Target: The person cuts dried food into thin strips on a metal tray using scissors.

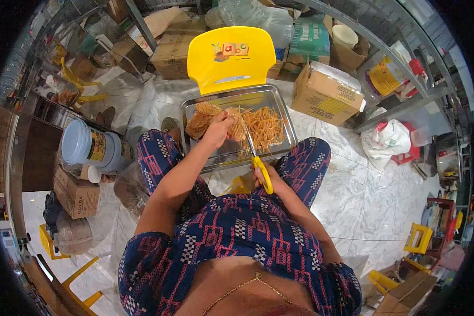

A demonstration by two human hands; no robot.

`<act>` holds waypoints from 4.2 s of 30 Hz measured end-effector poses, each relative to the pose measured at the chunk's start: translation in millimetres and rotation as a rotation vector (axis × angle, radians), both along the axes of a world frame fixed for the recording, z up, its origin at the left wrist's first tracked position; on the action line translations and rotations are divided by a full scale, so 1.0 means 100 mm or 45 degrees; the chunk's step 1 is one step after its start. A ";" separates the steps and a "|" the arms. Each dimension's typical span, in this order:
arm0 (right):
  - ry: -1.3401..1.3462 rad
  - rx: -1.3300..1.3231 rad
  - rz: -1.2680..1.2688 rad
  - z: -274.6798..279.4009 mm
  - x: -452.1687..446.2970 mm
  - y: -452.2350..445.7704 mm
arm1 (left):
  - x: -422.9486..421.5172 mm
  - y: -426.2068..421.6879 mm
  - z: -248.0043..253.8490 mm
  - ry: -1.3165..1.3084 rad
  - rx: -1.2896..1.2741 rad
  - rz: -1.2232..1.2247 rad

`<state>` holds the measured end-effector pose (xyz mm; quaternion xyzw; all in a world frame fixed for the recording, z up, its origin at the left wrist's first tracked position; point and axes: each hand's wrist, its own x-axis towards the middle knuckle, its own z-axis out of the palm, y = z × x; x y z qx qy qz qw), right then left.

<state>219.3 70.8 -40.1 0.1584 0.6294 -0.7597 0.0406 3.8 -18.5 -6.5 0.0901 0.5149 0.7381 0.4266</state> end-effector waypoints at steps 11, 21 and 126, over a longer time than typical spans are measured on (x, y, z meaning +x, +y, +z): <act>-0.049 -0.073 -0.076 -0.08 0.01 0.01 | 0.00 0.01 -0.05 0.032 -0.035 -0.027; -0.170 0.012 -0.201 0.12 -0.02 -0.02 | -0.01 0.01 -0.06 0.009 -0.022 -0.062; -0.152 0.098 -0.184 0.08 -0.03 -0.02 | -0.05 0.02 0.06 0.014 -0.082 -0.120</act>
